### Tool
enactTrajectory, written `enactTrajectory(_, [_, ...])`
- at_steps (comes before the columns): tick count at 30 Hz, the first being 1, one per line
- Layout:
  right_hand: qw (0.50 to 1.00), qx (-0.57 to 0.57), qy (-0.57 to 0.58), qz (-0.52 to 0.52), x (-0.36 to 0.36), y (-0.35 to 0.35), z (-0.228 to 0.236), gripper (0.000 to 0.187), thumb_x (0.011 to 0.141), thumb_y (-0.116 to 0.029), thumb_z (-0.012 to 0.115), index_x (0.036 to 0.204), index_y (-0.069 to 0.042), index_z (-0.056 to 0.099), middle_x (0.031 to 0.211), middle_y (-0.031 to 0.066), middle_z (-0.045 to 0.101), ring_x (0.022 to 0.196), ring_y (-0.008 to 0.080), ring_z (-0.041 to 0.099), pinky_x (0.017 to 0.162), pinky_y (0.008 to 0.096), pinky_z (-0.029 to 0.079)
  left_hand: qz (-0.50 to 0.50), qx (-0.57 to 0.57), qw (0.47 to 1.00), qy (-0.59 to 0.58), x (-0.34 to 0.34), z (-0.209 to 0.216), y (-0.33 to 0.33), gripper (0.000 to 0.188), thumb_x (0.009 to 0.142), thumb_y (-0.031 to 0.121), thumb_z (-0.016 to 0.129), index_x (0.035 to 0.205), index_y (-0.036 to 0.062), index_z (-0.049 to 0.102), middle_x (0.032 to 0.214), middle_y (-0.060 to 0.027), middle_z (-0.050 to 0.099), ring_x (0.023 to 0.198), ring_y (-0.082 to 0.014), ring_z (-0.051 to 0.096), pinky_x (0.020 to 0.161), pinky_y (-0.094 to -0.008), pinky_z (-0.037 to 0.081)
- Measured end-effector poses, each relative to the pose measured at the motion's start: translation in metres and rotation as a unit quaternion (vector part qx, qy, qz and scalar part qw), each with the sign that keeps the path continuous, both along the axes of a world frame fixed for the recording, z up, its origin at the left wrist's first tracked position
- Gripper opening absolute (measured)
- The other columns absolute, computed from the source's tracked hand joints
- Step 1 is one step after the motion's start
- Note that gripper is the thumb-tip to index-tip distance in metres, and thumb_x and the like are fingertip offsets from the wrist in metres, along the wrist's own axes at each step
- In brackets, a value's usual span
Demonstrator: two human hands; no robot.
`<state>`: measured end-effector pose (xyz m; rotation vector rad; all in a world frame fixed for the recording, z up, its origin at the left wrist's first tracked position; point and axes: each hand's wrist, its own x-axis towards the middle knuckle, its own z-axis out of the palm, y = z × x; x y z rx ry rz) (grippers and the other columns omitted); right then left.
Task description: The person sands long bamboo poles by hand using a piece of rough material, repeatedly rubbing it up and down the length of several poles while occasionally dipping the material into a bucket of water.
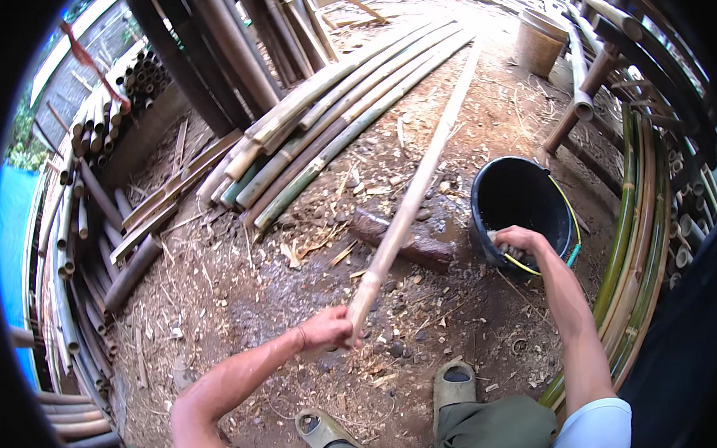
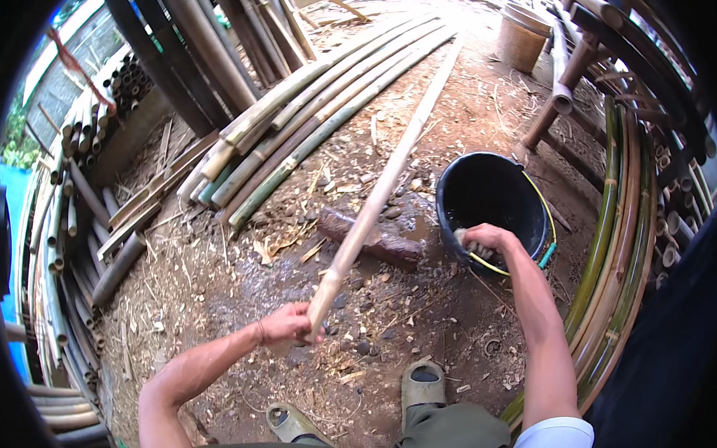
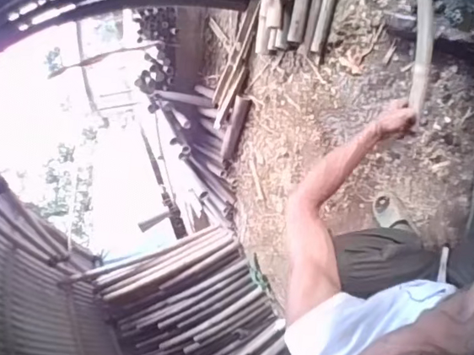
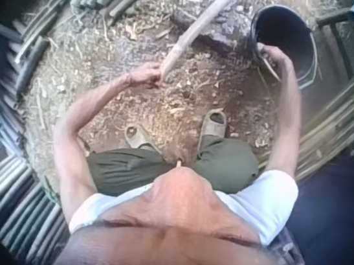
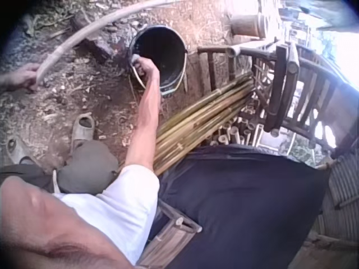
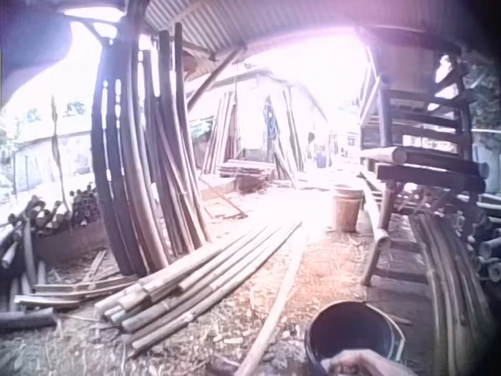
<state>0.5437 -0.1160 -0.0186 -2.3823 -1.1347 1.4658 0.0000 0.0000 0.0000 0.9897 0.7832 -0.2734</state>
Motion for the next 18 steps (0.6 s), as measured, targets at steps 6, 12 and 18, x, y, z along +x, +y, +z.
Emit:
enactTrajectory(6, [0.755,0.4,0.461,-0.24,-0.116,-0.011,0.113,0.048,0.091,-0.039,0.061,0.129,-0.01,0.061,0.122,0.0154,0.068,0.11,0.0376,0.066,0.066,0.0362,0.064,0.171,-0.098,0.98,-0.037,-0.111,-0.045,-0.095,0.039,0.102,0.036,0.047,0.128,0.007,0.046,0.088,-0.0117,0.064,0.063,-0.0167,0.063,0.054,-0.0285,0.054])
enactTrajectory(12, [0.852,0.315,0.404,-0.11,-0.287,0.014,0.096,0.055,0.083,-0.03,0.079,0.127,-0.007,0.055,0.121,0.0172,0.067,0.103,0.0309,0.069,0.095,0.0461,0.056,0.248,-0.266,0.916,-0.171,-0.126,-0.12,-0.098,0.064,0.102,0.065,0.036,0.132,0.0104,0.051,0.095,-0.0124,0.067,0.066,-0.0223,0.068,0.055,-0.0362,0.055])
enactTrajectory(18, [0.76,0.5,-0.015,0.415,-0.479,-0.016,0.001,0.056,0.069,-0.021,0.084,0.121,-0.013,0.064,0.123,0.01,0.062,0.121,0.0301,0.057,0.103,0.0509,0.048,0.399,-0.251,0.873,-0.128,-0.104,-0.062,-0.104,0.084,0.092,0.083,0.03,0.127,0.0136,0.063,0.12,-0.0064,0.067,0.105,-0.0197,0.065,0.086,-0.0442,0.055])
